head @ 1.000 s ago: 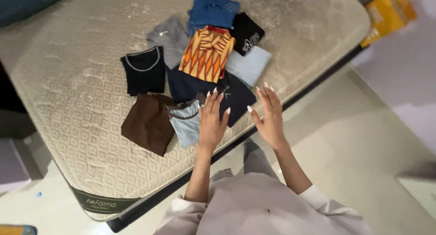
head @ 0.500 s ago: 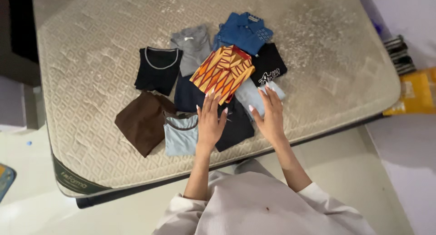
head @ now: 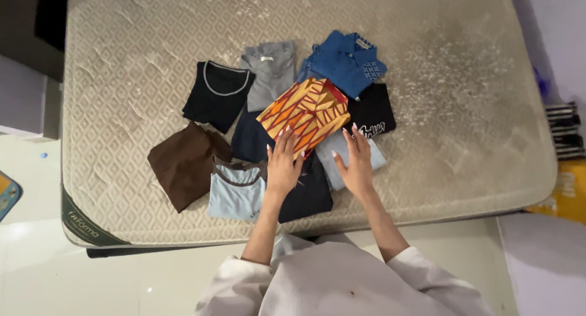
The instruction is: The person folds several shirts on a bed and places them into a drawer. They handle a black shirt with a red collar, a light blue shirt, a yellow and red striped shirt, and a dark blue patterned shirt, folding each and stacking them in a white drawer.
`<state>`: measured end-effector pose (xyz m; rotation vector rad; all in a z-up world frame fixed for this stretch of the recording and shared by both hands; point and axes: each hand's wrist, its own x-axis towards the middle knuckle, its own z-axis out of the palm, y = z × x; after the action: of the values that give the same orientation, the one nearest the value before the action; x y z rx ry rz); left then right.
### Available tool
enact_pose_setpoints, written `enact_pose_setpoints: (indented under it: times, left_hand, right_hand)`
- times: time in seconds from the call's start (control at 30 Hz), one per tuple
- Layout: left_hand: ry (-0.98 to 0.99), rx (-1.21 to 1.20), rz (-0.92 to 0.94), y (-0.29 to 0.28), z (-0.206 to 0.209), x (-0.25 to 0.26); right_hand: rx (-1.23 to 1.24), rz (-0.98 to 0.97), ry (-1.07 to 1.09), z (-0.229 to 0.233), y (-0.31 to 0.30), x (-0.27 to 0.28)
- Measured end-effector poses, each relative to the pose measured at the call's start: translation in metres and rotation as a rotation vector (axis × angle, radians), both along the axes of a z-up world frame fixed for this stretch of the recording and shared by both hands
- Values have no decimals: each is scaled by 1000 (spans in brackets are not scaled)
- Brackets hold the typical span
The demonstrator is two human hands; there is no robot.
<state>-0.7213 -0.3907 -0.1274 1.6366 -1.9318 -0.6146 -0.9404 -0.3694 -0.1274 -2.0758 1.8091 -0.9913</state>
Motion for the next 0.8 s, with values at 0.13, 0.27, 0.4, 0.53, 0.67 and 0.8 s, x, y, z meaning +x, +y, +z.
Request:
enact_pose_setpoints:
  times: [0.13, 0.27, 0.4, 0.53, 0.67, 0.8]
  left_hand:
    - [-39, -27, 12, -30, -25, -3]
    - [-57, -13, 15, -61, -55, -5]
    - [-107, 17, 11, -86, -83, -6]
    - [-126, 31, 8, -110, -109, -5]
    - [-154, 56, 3, -130, -136, -3]
    - [-202, 100, -3, -149, -162, 0]
  right_hand:
    - [29, 23, -10, -27, -24, -3]
    - [87, 37, 22, -51, -48, -7]
    - [128, 36, 47, -71, -64, -10]
    - [203, 42, 46, -92, -80, -11]
    - [249, 50, 63, -114, -89, -12]
    - [259, 58, 55, -133, -95, -15]
